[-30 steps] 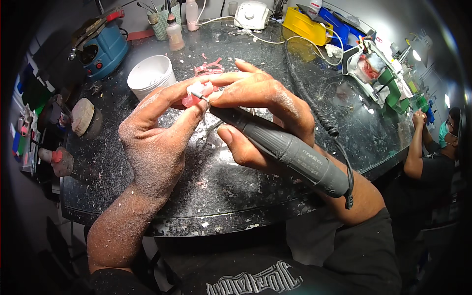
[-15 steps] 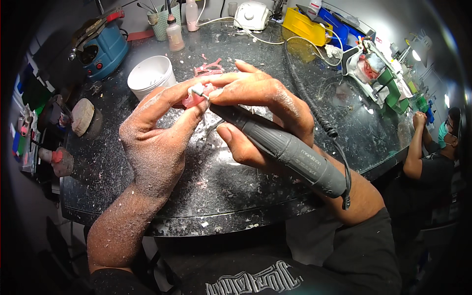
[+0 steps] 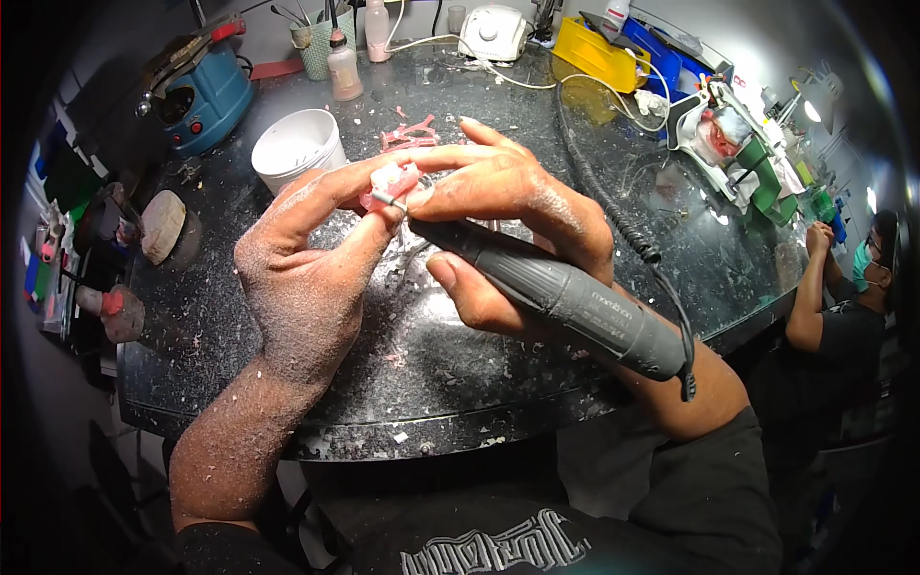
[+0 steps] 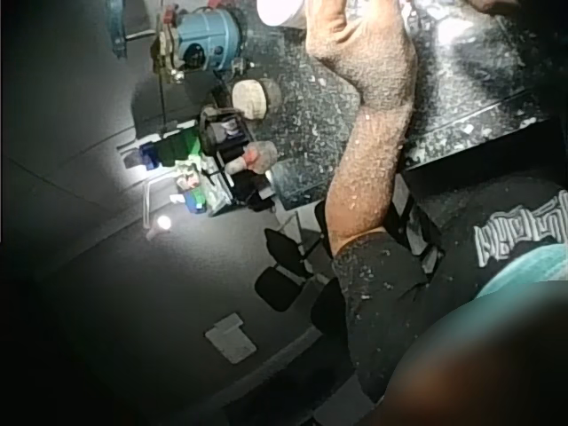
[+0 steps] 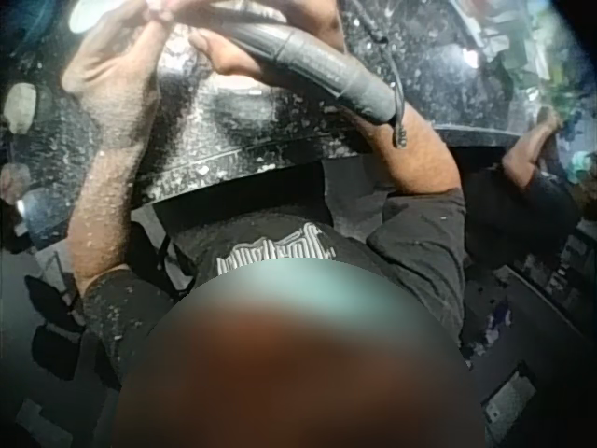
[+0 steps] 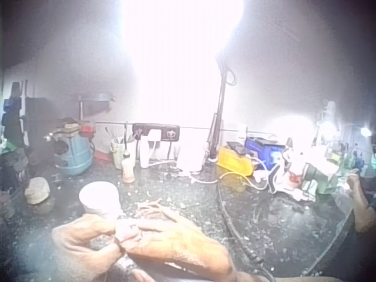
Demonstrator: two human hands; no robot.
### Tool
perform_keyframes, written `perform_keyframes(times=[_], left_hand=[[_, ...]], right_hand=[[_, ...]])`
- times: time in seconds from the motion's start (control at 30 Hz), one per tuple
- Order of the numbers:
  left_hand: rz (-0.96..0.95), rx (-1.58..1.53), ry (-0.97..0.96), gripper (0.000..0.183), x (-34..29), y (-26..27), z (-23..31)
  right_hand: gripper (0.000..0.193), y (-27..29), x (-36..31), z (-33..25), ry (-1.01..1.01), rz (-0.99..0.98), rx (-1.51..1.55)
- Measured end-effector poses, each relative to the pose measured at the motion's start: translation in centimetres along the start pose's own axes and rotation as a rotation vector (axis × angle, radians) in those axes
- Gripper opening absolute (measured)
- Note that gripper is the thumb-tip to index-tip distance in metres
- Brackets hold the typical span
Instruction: The person uses a rotary tool to grind and shape a pink dental prosthesis held in their left hand. They switch to pliers to trim excess material, then return to the rotary tool to continue refining the edges and surfaces of the prosthesis.
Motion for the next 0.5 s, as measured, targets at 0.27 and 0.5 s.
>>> perform_keyframes(times=[0.27, 0.5], left_hand=[[0.018, -0.063, 0.016, 0.033, -0.26, -0.06, -0.24], [0.004, -0.058, 0.001, 0.032, -0.19, 0.01, -0.03]], right_hand=[[0.041, -0.05, -0.1, 0.03, -0.033, -0.002, 0.015], [0.041, 0.04, -0.04, 0.05, -0.017, 0.01, 0.025]])
Point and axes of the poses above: each hand's wrist, its own x-axis towards the middle knuckle, its own y-axis out of the back of the hand, z = x × y, the point moved 1 cm from there along x, towards the middle knuckle, and after that the axes turned 6 degrees about y, right-handed, at the moved point
